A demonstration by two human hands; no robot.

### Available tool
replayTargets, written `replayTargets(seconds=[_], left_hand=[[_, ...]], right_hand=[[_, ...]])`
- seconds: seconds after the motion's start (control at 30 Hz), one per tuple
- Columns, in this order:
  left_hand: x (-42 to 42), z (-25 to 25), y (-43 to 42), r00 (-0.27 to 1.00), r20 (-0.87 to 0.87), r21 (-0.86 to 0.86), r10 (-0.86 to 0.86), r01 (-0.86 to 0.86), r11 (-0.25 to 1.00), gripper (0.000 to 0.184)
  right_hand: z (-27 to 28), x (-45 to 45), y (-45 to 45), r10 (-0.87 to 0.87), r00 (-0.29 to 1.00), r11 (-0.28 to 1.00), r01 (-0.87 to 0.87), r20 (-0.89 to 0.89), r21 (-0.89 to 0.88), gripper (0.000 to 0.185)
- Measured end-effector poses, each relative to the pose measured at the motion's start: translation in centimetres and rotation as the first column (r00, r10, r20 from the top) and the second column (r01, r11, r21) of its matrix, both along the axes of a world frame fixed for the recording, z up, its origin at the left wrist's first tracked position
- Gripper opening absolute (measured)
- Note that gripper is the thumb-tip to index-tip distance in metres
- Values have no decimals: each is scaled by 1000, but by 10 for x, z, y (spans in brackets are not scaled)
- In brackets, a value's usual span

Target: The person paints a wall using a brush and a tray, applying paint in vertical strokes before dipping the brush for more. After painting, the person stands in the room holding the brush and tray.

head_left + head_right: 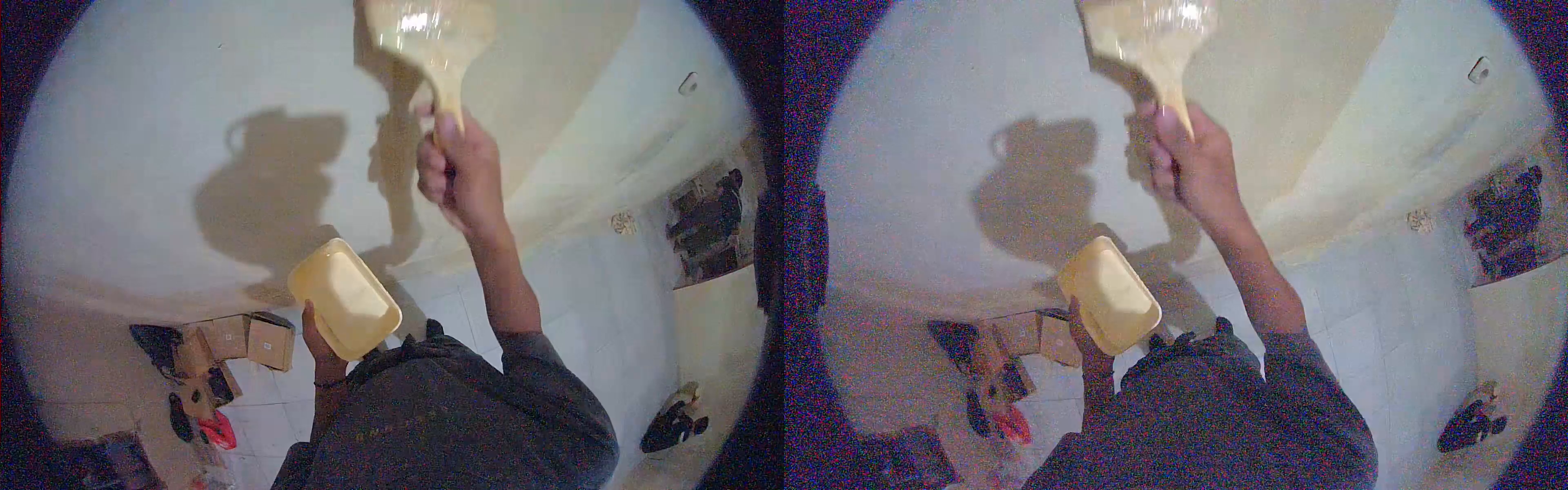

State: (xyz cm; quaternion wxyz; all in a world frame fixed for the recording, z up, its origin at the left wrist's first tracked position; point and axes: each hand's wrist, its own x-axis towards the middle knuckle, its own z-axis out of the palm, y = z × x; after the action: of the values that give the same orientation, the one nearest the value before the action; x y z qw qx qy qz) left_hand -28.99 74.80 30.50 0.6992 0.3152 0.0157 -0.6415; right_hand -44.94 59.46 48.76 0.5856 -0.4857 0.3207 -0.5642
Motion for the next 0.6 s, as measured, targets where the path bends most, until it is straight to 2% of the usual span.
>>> replayTargets(seconds=[0.07, 0.13, 0.2, 0.3, 0.37, 0.43, 0.5, 0.57, 0.6], left_hand=[[2, -5, -4, 1000, -8, -24, -9, 9, 1000, 49], [4, -10, -7, 1000, -15, -53, -17, 16, 998, 49], [3, -14, -5, 997, 78, 12, 29, -30, 999, 50], [-6, 8, -1, 994, 94, 79, 53, -61, 995, 48], [-5, 1, 2, 997, 62, 70, 47, -51, 996, 48], [-3, -5, 2, 999, 31, 63, 38, -40, 997, 47], [0, -13, 1, 995, 101, 37, 9, -13, 999, 54], [1, -19, 3, 996, 89, 35, 11, -15, 999, 54], [2, -20, 2, 997, 77, 31, 15, -18, 999, 55]], right_hand=[[-30, -7, 10, 52, 998, 993, -54, 18, 104, 27], [-59, -14, 23, 40, 998, 988, -32, -51, 150, 31], [-101, -24, 39, 60, 997, 959, -45, -47, 279, 30], [-152, -27, 70, 27, 994, 934, 12, -103, 358, 29], [-182, -26, 84, 25, 994, 805, 41, -103, 591, 27], [-219, -25, 86, 2, 991, 787, 80, -132, 611, 25], [-277, -29, 87, -23, 987, 766, 122, -162, 632, 23], [-359, -45, 88, 137, 932, 904, 21, -336, 428, 20], [-405, -56, 86, 140, 932, 903, 18, -334, 430, 20]])
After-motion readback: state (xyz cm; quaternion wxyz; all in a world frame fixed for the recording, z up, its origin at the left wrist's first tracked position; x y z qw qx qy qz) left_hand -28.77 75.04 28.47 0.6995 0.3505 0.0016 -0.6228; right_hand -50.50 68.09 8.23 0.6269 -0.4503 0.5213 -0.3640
